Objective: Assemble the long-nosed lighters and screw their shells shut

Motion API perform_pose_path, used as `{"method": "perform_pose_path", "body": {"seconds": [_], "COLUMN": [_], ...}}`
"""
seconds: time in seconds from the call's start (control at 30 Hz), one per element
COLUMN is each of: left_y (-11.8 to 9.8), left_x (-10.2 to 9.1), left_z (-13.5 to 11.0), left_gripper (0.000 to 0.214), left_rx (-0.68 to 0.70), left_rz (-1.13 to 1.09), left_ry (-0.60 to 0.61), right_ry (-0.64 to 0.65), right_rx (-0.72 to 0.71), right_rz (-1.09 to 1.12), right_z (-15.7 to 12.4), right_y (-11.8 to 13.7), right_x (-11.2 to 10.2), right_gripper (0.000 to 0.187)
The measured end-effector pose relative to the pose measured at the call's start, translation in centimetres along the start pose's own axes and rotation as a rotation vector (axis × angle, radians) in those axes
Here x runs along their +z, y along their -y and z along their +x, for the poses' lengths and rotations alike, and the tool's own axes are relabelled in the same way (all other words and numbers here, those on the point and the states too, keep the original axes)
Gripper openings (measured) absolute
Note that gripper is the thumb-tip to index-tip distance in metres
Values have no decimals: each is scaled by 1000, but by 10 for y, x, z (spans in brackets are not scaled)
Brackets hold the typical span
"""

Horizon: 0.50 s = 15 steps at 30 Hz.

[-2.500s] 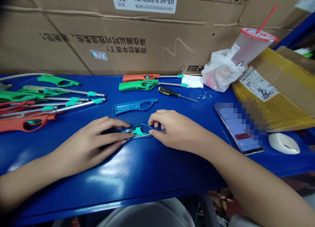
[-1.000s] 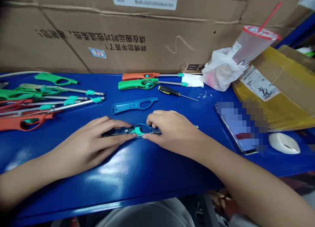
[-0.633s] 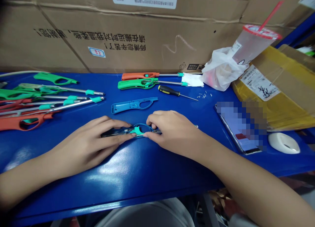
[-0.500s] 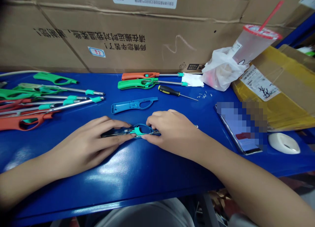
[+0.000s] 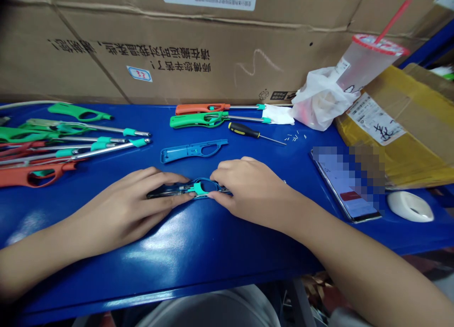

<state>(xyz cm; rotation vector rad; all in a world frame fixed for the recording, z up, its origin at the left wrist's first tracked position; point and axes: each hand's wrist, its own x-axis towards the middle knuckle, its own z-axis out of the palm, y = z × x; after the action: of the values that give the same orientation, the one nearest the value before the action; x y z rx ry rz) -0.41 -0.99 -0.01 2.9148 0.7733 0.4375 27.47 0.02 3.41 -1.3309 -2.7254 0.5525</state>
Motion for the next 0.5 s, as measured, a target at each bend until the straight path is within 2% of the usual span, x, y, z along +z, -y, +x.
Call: {"method": "perform_pose_path", "body": {"seconds": [0.23,0.37,0.5], "left_y": [1,1,1], "left_x": [-1,-1,-2], "left_z": [1,1,0], "left_gripper": [39,40,39], "left_rx": [26,30,38], "left_rz": [52,51,60], "left_ry": [8,7,0], "right_ry": [-25,-42,-59], "right_rx": [138,142,146], "right_rz": [213,339,354], "right_z": [0,1,2], "right_y": [-4,-7,-8], "right_x": [1,3,6], "right_gripper": [23,19,18]}}
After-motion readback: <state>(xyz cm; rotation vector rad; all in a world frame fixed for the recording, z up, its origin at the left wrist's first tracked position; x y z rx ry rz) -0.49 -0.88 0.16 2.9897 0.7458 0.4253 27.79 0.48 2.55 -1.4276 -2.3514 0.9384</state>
